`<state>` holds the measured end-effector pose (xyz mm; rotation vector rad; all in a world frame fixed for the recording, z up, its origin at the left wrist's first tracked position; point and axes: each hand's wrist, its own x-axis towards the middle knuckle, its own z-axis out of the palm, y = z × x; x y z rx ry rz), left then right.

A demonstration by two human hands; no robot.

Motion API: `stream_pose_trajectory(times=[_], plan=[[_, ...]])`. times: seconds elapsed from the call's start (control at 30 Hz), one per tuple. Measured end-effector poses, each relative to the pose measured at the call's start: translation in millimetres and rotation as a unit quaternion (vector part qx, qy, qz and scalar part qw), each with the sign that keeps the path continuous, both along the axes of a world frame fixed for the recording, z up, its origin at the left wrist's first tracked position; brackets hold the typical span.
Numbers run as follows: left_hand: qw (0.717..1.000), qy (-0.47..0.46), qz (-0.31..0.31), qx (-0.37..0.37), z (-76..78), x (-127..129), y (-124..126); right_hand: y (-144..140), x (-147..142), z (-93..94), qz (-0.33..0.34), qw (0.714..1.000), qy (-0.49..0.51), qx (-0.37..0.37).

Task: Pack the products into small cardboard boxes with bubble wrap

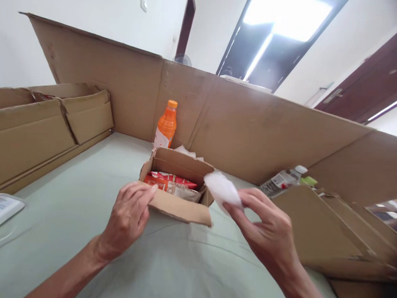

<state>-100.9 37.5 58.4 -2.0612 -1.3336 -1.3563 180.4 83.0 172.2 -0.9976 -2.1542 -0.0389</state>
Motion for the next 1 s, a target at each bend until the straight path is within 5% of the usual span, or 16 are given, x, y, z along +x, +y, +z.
stream_pose_trajectory(times=[0.1,0.3,0.47,0.6,0.83,1.0], plan=[[1.0,-0.014,-0.002,0.011,-12.9,2.2,-5.1,46.7,-43.3,8.7,0.019,0.986,-0.166,-0.018],[0.999,-0.039,-0.029,0.008,-8.2,-1.9,-3.2,100.3,-116.0,-0.8,0.029,0.884,-0.459,-0.08],[0.998,-0.045,-0.043,-0.007,-9.4,-3.3,-5.6,96.4,-107.5,-0.7,0.084,0.903,-0.392,-0.156],[0.997,-0.064,-0.043,-0.001,-8.8,-1.9,-4.7,84.5,-105.0,4.4,0.114,0.873,-0.423,-0.215],[0.998,-0.06,-0.034,-0.013,-9.4,-2.1,-5.6,80.2,-112.4,48.3,0.041,0.901,-0.406,-0.149],[0.997,-0.073,-0.022,-0.01,-6.7,1.2,-5.7,78.7,-127.2,18.5,0.083,0.822,-0.512,-0.235]])
